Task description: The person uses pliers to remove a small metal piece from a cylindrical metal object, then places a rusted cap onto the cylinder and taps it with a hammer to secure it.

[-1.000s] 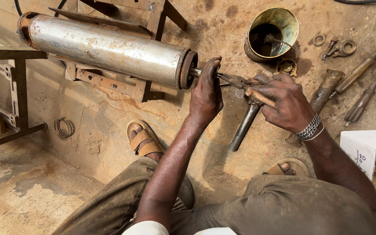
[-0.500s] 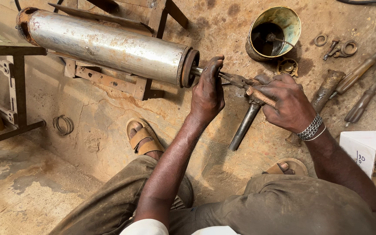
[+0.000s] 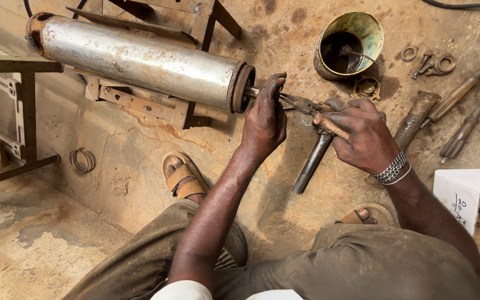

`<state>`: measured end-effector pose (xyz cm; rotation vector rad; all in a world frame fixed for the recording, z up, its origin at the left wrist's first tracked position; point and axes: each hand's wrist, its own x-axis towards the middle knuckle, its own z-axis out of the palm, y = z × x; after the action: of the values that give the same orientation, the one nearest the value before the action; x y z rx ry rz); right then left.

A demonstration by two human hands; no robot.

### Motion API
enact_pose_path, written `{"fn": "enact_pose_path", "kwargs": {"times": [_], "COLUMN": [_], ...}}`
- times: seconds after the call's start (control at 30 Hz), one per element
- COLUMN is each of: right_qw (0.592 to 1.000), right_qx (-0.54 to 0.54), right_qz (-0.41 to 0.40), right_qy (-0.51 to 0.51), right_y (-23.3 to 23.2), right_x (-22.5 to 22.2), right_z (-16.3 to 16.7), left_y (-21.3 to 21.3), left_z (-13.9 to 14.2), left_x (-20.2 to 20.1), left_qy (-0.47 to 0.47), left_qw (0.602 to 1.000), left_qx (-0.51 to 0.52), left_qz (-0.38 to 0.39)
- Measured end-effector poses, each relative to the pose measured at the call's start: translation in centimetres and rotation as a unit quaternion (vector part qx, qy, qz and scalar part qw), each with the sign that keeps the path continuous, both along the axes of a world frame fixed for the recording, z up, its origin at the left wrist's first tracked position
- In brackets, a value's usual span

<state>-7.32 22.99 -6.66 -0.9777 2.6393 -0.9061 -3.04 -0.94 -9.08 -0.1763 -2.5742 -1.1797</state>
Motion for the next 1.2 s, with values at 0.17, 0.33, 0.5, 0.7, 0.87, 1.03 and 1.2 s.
{"fn": "enact_pose_path", "kwargs": {"times": [0.17, 0.33, 0.5, 0.7, 0.87, 1.03, 1.2], "right_qw": [1.0, 1.0, 1.0, 0.998, 0.999, 0.952, 0.806], "right_qx": [-0.001, 0.002, -0.015, -0.061, -0.04, -0.213, -0.285], "right_qz": [-0.005, -0.002, -0.005, -0.018, -0.014, 0.021, -0.119], "right_qy": [0.002, 0.009, 0.004, 0.008, -0.019, -0.221, -0.505], "right_y": [-0.2, -0.3, -0.3, -0.1, 0.3, 1.6, 1.7], "right_x": [0.2, 0.2, 1.0, 2.0, 1.8, 2.5, 4.8], "right_z": [0.4, 0.7, -0.3, -1.7, -2.6, -3.7, -5.9], "left_y": [-0.2, -0.1, -0.4, -1.0, -1.1, -0.3, 0.7], "left_z": [0.2, 0.2, -0.4, -0.6, 0.0, -0.7, -1.9], "left_x": [0.0, -0.1, -0.2, -0.2, -0.1, -0.3, -0.1], "left_qy": [-0.001, -0.008, 0.004, 0.009, 0.0, 0.034, 0.015], "left_qw": [1.0, 1.0, 1.0, 0.999, 0.999, 0.998, 0.999], "left_qx": [0.016, 0.009, 0.007, -0.011, -0.009, -0.052, -0.04], "left_qz": [-0.007, -0.005, -0.017, -0.035, -0.035, -0.007, 0.021]}}
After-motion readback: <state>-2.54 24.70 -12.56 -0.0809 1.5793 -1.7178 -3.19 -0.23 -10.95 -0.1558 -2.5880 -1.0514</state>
